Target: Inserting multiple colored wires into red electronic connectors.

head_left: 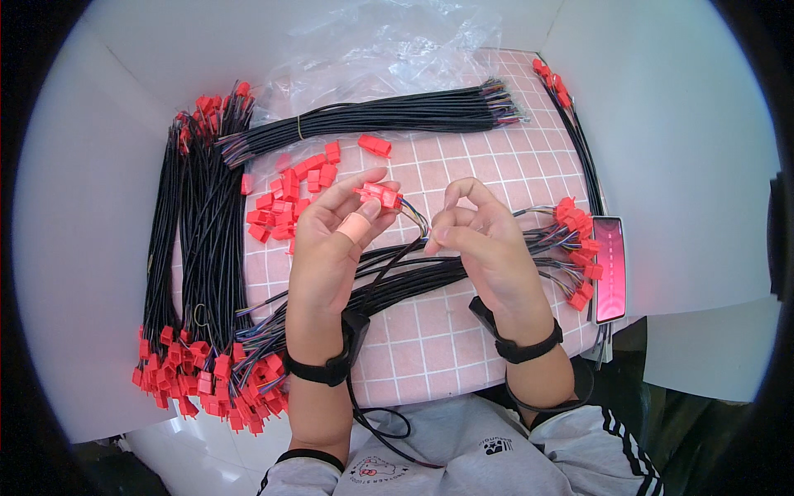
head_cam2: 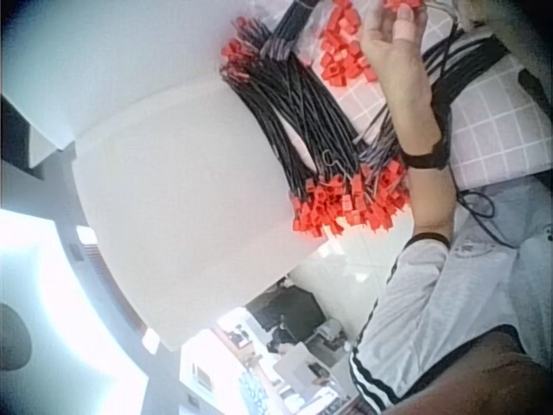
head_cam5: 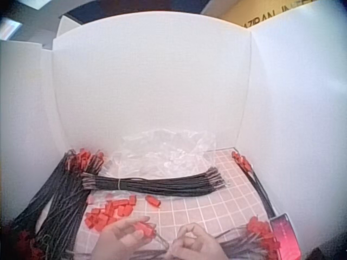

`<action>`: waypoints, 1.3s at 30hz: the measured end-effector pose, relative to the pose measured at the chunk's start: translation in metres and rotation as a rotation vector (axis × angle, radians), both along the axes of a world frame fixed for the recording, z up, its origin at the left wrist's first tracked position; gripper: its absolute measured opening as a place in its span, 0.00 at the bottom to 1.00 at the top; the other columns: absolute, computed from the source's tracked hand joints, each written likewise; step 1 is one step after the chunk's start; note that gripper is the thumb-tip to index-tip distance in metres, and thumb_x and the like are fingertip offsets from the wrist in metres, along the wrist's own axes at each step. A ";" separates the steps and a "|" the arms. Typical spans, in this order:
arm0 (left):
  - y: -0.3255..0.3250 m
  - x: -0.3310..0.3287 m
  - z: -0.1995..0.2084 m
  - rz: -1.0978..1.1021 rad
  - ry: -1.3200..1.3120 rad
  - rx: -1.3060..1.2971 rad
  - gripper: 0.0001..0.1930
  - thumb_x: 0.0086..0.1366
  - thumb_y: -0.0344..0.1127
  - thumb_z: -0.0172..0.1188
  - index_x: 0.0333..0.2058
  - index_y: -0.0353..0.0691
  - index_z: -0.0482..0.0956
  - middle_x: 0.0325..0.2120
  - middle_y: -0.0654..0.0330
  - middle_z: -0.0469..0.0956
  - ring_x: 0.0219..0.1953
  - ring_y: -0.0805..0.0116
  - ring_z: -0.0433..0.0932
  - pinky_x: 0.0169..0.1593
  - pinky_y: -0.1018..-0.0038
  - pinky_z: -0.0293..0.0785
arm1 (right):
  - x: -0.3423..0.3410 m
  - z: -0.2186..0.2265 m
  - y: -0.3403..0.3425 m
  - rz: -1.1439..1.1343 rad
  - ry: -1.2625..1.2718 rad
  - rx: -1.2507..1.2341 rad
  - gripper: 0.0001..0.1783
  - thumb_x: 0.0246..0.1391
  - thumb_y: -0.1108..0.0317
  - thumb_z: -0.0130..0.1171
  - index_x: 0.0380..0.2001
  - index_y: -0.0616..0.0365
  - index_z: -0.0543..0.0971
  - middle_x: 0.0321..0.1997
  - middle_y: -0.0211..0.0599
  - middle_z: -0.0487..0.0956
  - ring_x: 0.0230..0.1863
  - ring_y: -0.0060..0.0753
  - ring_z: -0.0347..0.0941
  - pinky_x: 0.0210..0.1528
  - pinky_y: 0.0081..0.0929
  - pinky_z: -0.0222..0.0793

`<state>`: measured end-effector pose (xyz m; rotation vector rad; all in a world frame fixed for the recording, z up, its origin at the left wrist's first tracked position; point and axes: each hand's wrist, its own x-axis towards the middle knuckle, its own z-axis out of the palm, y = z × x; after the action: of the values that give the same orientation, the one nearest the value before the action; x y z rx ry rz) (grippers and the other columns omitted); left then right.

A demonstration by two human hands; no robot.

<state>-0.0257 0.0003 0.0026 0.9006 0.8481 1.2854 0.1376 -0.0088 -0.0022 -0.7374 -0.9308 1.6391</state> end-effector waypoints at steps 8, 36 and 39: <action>-0.001 0.001 0.000 0.007 0.013 -0.015 0.17 0.58 0.27 0.51 0.46 0.29 0.66 0.39 0.49 0.72 0.39 0.69 0.74 0.43 0.79 0.72 | -0.003 -0.002 -0.004 -0.005 -0.154 0.097 0.12 0.43 0.80 0.51 0.32 0.57 0.63 0.21 0.31 0.71 0.26 0.22 0.70 0.33 0.18 0.65; -0.002 0.004 0.000 -0.008 0.088 -0.009 0.16 0.56 0.27 0.53 0.44 0.30 0.68 0.38 0.51 0.73 0.38 0.68 0.75 0.43 0.77 0.72 | -0.008 -0.003 -0.002 -0.161 -0.144 0.013 0.10 0.45 0.79 0.48 0.31 0.57 0.62 0.21 0.35 0.72 0.27 0.22 0.71 0.30 0.15 0.61; -0.002 0.005 0.000 -0.012 0.099 0.000 0.15 0.57 0.27 0.53 0.43 0.30 0.68 0.37 0.51 0.74 0.38 0.68 0.75 0.43 0.78 0.72 | -0.008 -0.003 -0.001 -0.173 -0.170 0.011 0.09 0.46 0.78 0.49 0.32 0.58 0.63 0.21 0.35 0.73 0.26 0.21 0.71 0.30 0.16 0.61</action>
<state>-0.0203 -0.0017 0.0028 0.9741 0.9187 1.2382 0.1293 -0.0099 -0.0053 -0.9352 -0.9670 1.4359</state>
